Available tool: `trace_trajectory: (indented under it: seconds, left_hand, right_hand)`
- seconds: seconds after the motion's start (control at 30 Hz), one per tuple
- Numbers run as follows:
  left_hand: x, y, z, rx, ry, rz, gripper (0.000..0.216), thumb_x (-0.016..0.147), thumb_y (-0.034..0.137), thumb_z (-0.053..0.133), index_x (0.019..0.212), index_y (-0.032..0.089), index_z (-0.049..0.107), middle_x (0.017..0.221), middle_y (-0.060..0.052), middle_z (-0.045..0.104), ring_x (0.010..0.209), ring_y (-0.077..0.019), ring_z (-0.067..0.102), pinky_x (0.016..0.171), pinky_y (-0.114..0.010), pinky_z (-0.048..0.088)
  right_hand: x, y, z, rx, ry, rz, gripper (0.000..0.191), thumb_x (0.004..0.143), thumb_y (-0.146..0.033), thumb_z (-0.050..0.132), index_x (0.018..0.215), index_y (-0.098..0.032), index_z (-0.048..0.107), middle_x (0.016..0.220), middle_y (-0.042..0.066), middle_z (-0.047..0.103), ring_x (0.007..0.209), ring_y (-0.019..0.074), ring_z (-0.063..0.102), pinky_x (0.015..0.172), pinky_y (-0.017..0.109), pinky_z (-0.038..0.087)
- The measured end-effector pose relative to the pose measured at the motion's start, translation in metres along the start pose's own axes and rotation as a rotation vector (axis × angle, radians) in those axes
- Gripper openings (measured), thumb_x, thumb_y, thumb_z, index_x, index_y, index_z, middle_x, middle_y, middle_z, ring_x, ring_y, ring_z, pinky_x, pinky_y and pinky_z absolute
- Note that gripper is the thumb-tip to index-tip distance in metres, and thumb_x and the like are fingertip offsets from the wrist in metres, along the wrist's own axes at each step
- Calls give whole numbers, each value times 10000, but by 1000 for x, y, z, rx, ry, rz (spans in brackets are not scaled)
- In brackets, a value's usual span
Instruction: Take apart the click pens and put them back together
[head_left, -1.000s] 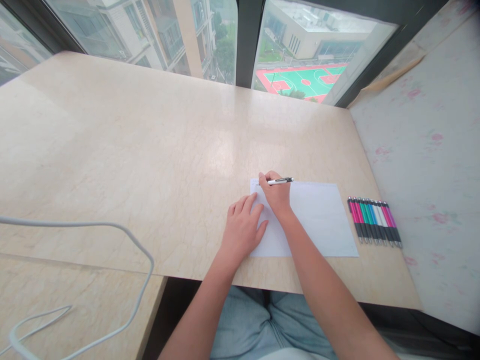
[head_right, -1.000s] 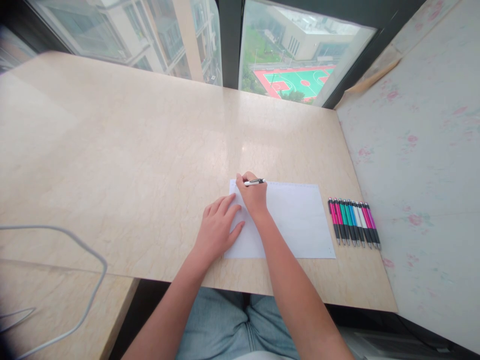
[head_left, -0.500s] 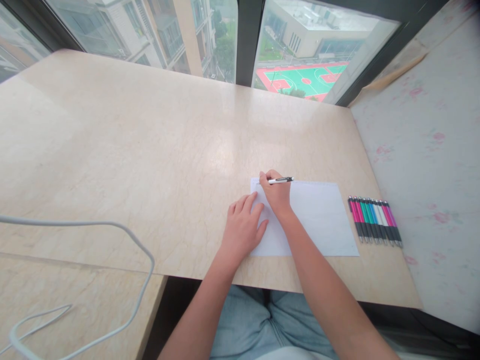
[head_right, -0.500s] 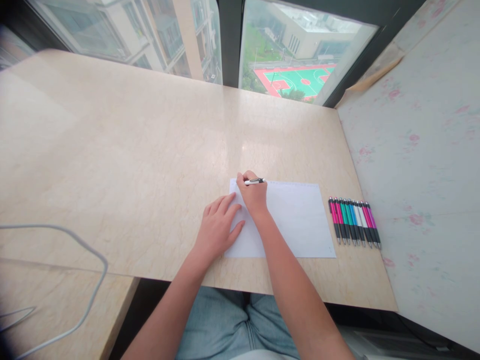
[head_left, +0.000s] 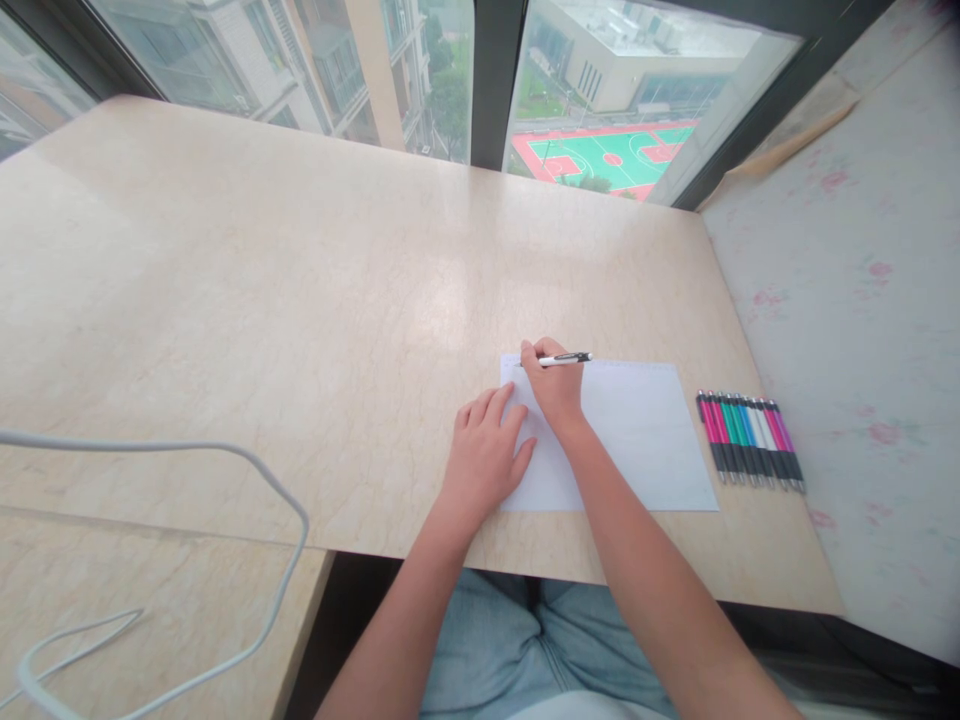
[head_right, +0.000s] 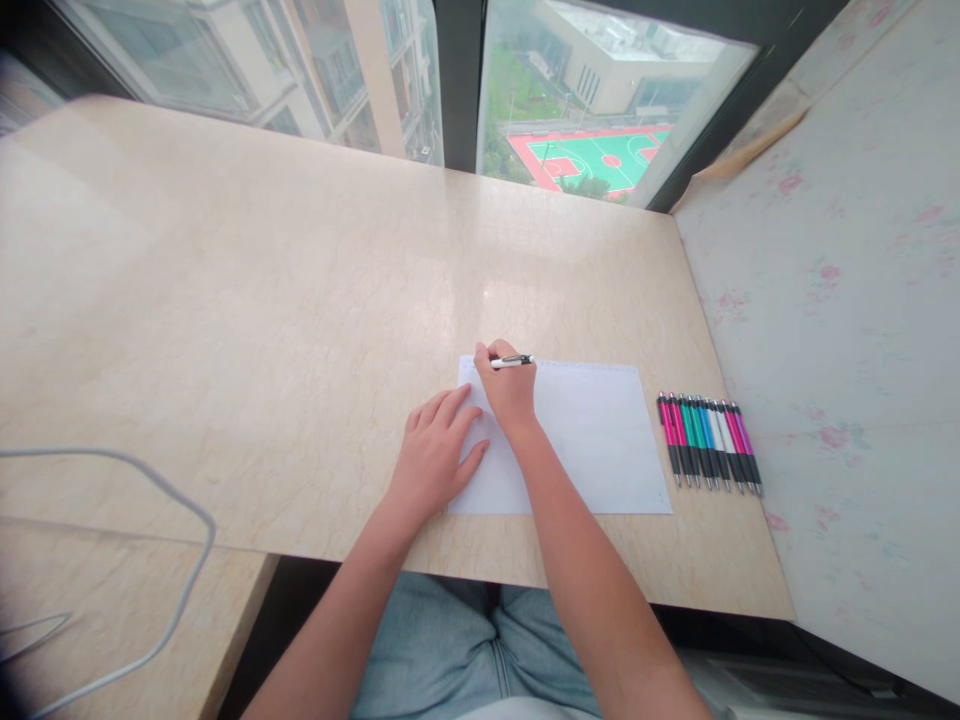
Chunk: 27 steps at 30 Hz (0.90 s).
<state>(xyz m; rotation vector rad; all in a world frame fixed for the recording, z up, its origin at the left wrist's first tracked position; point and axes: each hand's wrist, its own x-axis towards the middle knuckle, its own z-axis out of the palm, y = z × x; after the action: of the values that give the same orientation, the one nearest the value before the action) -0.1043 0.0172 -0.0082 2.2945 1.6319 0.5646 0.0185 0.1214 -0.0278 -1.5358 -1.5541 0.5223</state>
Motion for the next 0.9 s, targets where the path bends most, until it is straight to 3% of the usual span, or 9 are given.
trace_trajectory:
  seconds: [0.57, 0.77, 0.9]
  left_hand:
    - [0, 0, 1, 2, 1, 2, 293, 910, 324, 566, 1179, 208, 558, 1480, -139, 475, 1348, -330, 423, 1057, -512, 376]
    - [0, 0, 1, 18, -9, 3, 294, 917, 334, 559, 1180, 205, 557, 1488, -134, 470, 1350, -330, 418, 1063, -510, 372]
    - [-1, 0, 1, 19, -7, 1, 303, 917, 333, 558, 1194, 211, 554, 1492, -136, 465, 1353, -331, 415, 1070, -516, 368]
  right_hand:
    - [0, 1, 2, -33, 3, -30, 359, 907, -378, 528, 591, -220, 463, 544, -33, 527, 523, 118, 451, 572, 269, 345]
    - [1, 0, 0, -20, 32, 2, 366, 907, -384, 527, 587, -224, 448, 538, -37, 503, 522, 121, 429, 567, 271, 342]
    - [1, 1, -5, 105, 38, 75, 386, 924, -413, 512, 593, -224, 454, 540, -35, 504, 538, 129, 460, 570, 268, 369]
